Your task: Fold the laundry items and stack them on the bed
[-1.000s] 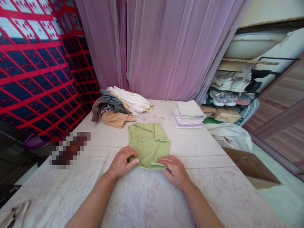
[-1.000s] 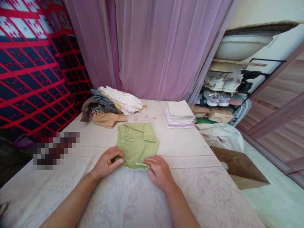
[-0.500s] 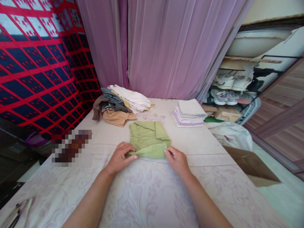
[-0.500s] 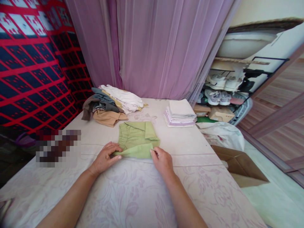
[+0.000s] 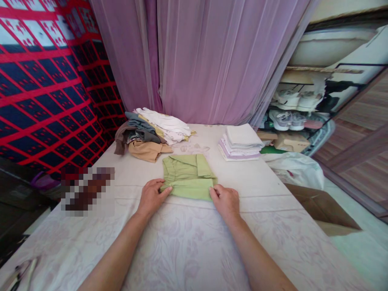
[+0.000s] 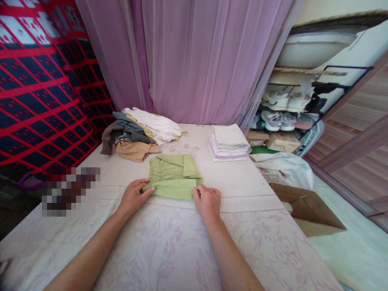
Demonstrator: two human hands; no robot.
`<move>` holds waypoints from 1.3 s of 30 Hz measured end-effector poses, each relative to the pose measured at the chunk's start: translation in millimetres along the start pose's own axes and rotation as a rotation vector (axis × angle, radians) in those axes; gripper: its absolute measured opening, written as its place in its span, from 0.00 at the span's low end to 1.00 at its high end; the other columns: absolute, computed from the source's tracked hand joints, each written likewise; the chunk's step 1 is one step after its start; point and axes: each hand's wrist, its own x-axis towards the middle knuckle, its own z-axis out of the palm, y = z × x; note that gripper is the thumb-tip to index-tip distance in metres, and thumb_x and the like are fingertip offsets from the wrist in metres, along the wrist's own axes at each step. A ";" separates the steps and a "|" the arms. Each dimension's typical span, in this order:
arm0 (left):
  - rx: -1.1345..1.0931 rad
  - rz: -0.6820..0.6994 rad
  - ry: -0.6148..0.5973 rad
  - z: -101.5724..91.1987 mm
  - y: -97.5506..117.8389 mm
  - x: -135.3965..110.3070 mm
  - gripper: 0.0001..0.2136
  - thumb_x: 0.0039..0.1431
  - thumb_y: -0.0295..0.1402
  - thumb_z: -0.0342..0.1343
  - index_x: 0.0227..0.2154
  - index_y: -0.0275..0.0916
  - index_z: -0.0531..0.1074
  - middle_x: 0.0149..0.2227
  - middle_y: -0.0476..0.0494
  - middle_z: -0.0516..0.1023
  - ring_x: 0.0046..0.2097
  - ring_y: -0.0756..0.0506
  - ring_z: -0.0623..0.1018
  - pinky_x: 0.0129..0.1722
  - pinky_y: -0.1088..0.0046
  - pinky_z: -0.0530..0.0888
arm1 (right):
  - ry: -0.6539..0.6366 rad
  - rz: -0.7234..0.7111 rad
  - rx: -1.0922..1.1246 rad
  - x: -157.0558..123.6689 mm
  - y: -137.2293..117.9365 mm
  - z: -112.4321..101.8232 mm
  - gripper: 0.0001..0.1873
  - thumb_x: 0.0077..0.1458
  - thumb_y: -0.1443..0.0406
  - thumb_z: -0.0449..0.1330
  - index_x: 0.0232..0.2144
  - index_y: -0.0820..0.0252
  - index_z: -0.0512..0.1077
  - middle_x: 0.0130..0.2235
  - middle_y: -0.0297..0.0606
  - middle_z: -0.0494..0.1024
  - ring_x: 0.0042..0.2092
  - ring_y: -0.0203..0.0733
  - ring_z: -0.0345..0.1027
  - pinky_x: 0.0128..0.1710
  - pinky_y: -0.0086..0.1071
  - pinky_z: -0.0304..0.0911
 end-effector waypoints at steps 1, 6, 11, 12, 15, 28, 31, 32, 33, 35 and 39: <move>0.038 -0.014 -0.005 -1.6 2.9 2.9 0.17 0.55 0.49 0.52 0.27 0.39 0.76 0.43 0.41 0.79 0.46 0.41 0.75 0.51 0.62 0.69 | -0.006 0.007 -0.003 1.0 0.0 -0.1 0.15 0.58 0.60 0.53 0.23 0.57 0.73 0.22 0.31 0.77 0.27 0.35 0.68 0.38 0.31 0.48; 0.236 -0.053 -0.044 -12.0 19.6 16.3 0.18 0.56 0.49 0.52 0.32 0.38 0.75 0.41 0.39 0.79 0.45 0.38 0.75 0.48 0.60 0.69 | -0.036 0.012 -0.041 7.3 1.6 -0.5 0.13 0.58 0.60 0.55 0.24 0.56 0.74 0.24 0.33 0.78 0.29 0.36 0.69 0.43 0.34 0.47; 0.308 0.110 0.095 -9.2 43.2 7.1 0.14 0.61 0.40 0.50 0.44 0.38 0.71 0.52 0.37 0.73 0.55 0.37 0.69 0.55 0.55 0.62 | -0.024 0.000 -0.050 9.0 3.3 4.4 0.12 0.57 0.61 0.56 0.24 0.56 0.74 0.24 0.33 0.78 0.29 0.36 0.68 0.43 0.34 0.46; 0.304 0.203 0.078 -5.7 49.5 3.3 0.15 0.62 0.39 0.49 0.48 0.39 0.70 0.56 0.39 0.70 0.58 0.37 0.66 0.59 0.54 0.58 | -0.022 -0.006 -0.048 8.7 3.4 5.4 0.12 0.57 0.61 0.56 0.24 0.56 0.73 0.23 0.33 0.77 0.29 0.36 0.68 0.43 0.34 0.46; 0.273 0.438 -0.117 9.9 67.5 -5.3 0.18 0.65 0.40 0.44 0.55 0.43 0.67 0.60 0.45 0.66 0.64 0.40 0.58 0.64 0.54 0.49 | -0.022 -0.012 -0.037 7.7 3.3 7.0 0.12 0.57 0.61 0.56 0.23 0.56 0.72 0.23 0.33 0.77 0.29 0.36 0.68 0.42 0.34 0.46; 0.261 0.379 -0.361 39.1 74.9 -5.9 0.29 0.62 0.55 0.39 0.62 0.49 0.56 0.66 0.41 0.55 0.67 0.37 0.52 0.63 0.45 0.44 | 0.081 0.056 0.088 10.1 19.9 11.7 0.07 0.56 0.64 0.56 0.37 0.58 0.71 0.33 0.35 0.78 0.36 0.39 0.68 0.38 0.32 0.49; 0.268 0.356 -0.368 37.8 79.7 -5.1 0.29 0.62 0.54 0.40 0.62 0.49 0.57 0.65 0.41 0.56 0.66 0.37 0.53 0.62 0.44 0.45 | 0.115 0.059 0.072 10.7 22.5 13.6 0.10 0.55 0.67 0.55 0.41 0.59 0.71 0.39 0.39 0.77 0.41 0.42 0.67 0.40 0.33 0.50; 0.273 0.343 -0.368 38.0 82.0 -4.7 0.28 0.61 0.54 0.41 0.62 0.49 0.58 0.65 0.40 0.57 0.66 0.36 0.53 0.62 0.44 0.45 | 0.120 0.064 0.066 11.1 22.7 14.2 0.12 0.55 0.67 0.55 0.43 0.59 0.71 0.41 0.40 0.77 0.43 0.43 0.66 0.40 0.33 0.50; 0.278 0.327 -0.365 38.7 84.7 -4.4 0.28 0.61 0.54 0.42 0.61 0.50 0.58 0.65 0.40 0.58 0.66 0.36 0.54 0.62 0.43 0.46 | 0.121 0.069 0.063 11.5 22.8 14.7 0.14 0.55 0.67 0.55 0.45 0.58 0.70 0.42 0.41 0.77 0.44 0.44 0.66 0.41 0.34 0.50; 0.289 0.290 -0.351 41.8 90.4 -4.5 0.28 0.60 0.54 0.44 0.61 0.50 0.59 0.64 0.39 0.59 0.65 0.35 0.55 0.61 0.41 0.46 | 0.111 0.076 0.069 12.5 22.8 15.7 0.16 0.55 0.68 0.55 0.46 0.57 0.70 0.42 0.41 0.77 0.45 0.45 0.65 0.42 0.35 0.51; 0.289 0.291 -0.285 51.8 99.2 -6.7 0.30 0.60 0.53 0.45 0.62 0.48 0.57 0.66 0.37 0.55 0.65 0.35 0.55 0.61 0.40 0.46 | 0.100 0.072 0.134 14.3 24.8 17.8 0.16 0.54 0.68 0.54 0.46 0.55 0.71 0.41 0.38 0.78 0.45 0.44 0.66 0.44 0.35 0.52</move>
